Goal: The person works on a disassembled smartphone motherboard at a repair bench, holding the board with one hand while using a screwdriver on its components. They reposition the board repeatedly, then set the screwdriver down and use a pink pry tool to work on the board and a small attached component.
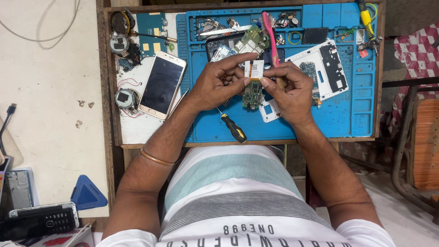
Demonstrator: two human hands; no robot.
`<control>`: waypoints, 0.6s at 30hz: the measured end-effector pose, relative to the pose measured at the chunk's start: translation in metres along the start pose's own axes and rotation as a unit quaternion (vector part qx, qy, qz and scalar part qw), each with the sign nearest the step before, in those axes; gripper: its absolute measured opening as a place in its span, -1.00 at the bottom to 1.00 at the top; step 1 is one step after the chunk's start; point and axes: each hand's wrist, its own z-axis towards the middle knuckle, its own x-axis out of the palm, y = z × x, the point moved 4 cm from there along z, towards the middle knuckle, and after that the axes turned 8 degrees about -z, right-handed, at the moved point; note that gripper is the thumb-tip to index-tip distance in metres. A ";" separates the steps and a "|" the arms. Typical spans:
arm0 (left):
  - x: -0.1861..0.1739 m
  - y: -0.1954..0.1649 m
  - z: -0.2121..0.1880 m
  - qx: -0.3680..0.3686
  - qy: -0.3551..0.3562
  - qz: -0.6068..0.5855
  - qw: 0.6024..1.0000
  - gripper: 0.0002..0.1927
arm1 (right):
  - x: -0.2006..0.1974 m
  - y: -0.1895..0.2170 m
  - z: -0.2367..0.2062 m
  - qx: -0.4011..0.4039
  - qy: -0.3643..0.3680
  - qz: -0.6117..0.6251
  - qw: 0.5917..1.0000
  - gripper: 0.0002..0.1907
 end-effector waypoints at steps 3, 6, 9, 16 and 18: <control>0.001 0.000 0.000 -0.001 0.007 0.004 1.000 -0.46 | -0.001 0.000 0.000 -0.010 -0.003 -0.005 1.000 -0.86; 0.002 -0.002 0.000 -0.008 0.015 0.018 1.000 -0.47 | 0.000 0.000 0.000 0.001 -0.003 -0.006 1.000 -0.87; 0.004 -0.003 0.000 -0.019 0.030 0.014 0.999 -0.47 | 0.000 0.004 0.000 -0.024 0.002 -0.005 1.000 -0.88; 0.008 -0.002 -0.001 -0.053 0.075 -0.047 0.995 -0.46 | -0.002 0.013 -0.003 -0.064 -0.030 -0.121 0.990 -0.88; 0.009 -0.001 -0.001 -0.060 0.074 -0.058 0.994 -0.47 | -0.002 0.013 -0.004 -0.063 -0.042 -0.114 0.991 -0.86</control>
